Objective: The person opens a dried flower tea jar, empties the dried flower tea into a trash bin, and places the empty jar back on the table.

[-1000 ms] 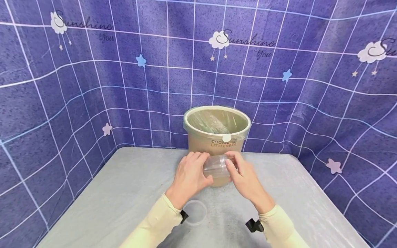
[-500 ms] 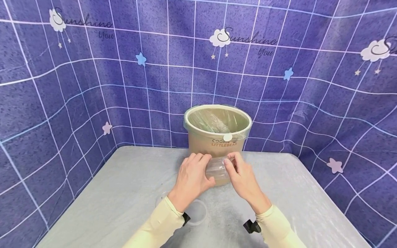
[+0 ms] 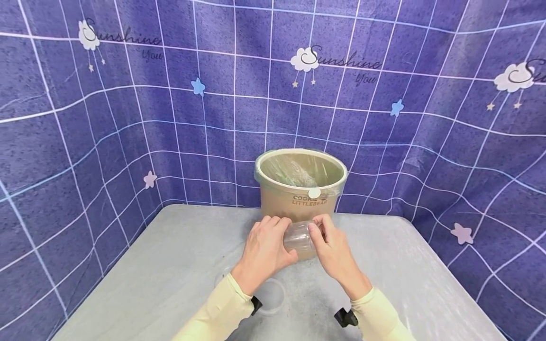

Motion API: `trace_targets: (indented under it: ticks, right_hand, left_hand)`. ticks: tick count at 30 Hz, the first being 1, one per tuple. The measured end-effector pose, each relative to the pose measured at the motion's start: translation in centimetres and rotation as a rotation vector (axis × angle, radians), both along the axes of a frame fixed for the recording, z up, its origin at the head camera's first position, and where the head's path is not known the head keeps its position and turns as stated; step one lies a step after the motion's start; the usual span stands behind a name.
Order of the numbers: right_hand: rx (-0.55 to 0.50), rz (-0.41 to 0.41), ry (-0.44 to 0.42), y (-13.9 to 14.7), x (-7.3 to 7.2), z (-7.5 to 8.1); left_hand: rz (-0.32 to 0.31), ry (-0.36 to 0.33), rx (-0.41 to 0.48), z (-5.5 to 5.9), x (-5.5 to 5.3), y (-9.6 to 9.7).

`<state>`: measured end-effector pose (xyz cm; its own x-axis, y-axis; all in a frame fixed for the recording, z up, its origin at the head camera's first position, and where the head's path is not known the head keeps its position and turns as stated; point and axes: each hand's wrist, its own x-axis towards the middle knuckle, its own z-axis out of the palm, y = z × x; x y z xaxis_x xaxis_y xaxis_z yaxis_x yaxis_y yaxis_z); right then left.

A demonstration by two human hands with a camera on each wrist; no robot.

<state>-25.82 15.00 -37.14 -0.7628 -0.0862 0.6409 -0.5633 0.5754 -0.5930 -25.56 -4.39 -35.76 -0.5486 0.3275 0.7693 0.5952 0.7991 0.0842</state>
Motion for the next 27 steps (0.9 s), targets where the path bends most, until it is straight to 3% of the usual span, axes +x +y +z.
trace_targets:
  ticks: [27]
  right_hand:
    - [0.038,-0.021,0.0,-0.11,-0.1,-0.47]
  left_hand:
    - [-0.008,-0.051,-0.013,-0.01,-0.11,-0.26]
